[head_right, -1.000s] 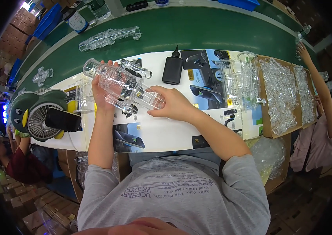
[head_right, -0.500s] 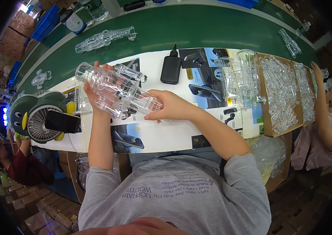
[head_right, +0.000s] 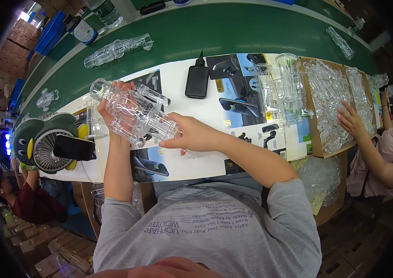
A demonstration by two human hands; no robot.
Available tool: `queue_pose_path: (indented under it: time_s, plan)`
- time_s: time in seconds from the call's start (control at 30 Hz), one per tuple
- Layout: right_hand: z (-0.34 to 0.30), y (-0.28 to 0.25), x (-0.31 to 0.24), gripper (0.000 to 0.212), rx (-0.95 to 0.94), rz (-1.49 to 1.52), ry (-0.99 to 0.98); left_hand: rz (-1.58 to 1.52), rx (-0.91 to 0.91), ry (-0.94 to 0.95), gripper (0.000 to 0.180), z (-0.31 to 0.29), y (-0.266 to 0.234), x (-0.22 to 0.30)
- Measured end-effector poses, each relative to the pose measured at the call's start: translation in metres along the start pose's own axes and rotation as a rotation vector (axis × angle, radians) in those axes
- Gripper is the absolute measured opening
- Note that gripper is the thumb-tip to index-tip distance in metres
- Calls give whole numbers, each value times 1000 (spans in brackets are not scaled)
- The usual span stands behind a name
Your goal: Assembling plastic components on a production line, applying liquid from a squeeze bottle.
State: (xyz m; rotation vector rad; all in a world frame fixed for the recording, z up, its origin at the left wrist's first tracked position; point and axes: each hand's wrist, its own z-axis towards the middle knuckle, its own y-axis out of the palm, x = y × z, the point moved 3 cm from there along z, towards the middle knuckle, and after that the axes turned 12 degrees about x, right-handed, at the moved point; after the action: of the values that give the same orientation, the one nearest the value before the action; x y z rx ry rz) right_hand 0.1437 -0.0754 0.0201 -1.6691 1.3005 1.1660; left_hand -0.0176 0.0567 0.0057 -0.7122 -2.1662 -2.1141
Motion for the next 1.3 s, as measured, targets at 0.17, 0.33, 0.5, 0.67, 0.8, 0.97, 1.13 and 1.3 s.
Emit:
queue_pose_path:
  time_s: [0.17, 0.33, 0.5, 0.67, 0.8, 0.97, 1.13, 1.3]
  plan:
    - [1, 2, 0, 63, -31, 19, -5, 22, -64, 19, 51, -1, 3, 1]
    - [2, 0, 0, 64, -9, -22, -14, 83, -39, 32, 50, 5, 3, 3]
    - [-12, -11, -22, 70, 374, -722, -439, 137, -22, 73, 59, 5, 2, 3]
    - [-30, -34, -49, 70, 511, -971, -429, 394, -122, -33, 83, -6, 15, -5]
    - [-45, -78, -75, 64, 670, -1138, -467, 585, -124, -107, 69, -3, 1, -11]
    - [-46, -173, -107, 55, 935, -1488, -375, 634, -5, -197, 48, -3, 2, -23]
    - [-42, -250, -127, 56, 875, -1762, -140, 622, 9, -193, 46, 0, -3, -21]
    - [-32, -293, -121, 60, 782, -1745, -100, 610, 11, -212, 45, 0, -4, -22]
